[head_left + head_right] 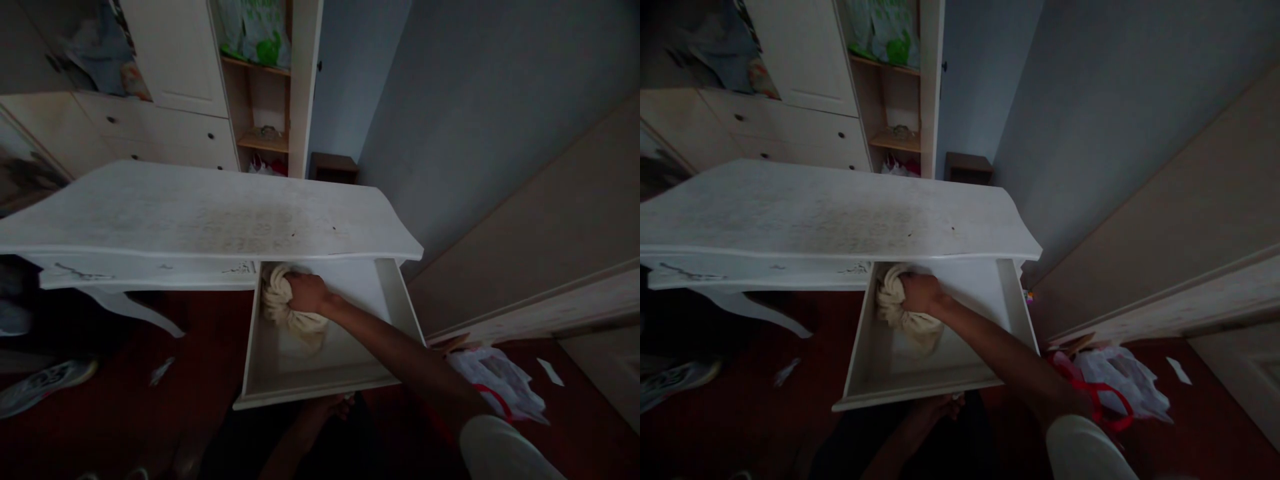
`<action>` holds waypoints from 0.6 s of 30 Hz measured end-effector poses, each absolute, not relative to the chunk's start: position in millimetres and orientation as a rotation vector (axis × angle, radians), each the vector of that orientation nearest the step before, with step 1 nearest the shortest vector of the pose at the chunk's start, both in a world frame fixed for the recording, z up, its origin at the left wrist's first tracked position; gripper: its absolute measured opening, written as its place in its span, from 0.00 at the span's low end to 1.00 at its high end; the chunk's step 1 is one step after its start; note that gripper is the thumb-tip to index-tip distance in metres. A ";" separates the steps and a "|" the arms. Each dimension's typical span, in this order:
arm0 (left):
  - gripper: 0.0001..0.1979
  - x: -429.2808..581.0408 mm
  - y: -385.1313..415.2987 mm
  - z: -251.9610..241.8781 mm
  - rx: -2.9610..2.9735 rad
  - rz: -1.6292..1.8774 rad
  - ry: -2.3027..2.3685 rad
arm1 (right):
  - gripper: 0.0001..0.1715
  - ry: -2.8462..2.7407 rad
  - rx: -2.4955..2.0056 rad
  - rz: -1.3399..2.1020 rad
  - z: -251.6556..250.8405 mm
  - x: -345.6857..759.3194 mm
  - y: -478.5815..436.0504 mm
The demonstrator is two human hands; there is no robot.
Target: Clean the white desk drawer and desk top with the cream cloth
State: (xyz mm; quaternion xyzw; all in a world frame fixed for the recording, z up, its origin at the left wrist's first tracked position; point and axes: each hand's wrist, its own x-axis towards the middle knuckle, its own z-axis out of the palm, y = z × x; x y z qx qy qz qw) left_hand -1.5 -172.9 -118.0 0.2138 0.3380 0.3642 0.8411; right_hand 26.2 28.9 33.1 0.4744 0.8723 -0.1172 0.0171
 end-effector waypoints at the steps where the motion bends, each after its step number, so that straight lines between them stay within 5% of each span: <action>1: 0.25 -1.1 -172.6 -118.5 0.442 0.767 0.708 | 0.26 2.735 1.404 -0.407 35.5 35.7 25.3; 10: 0.25 2.8 -170.1 -132.1 0.465 0.759 0.709 | 0.27 2.993 1.622 -1.080 120.8 132.0 24.2; 15: 0.26 6.3 -170.5 -136.0 0.444 0.786 0.751 | 0.23 3.113 2.258 -0.383 175.6 183.9 58.9; 18: 0.25 6.2 -172.8 -131.1 0.463 0.834 0.764 | 0.30 2.969 2.432 0.246 175.8 204.7 88.5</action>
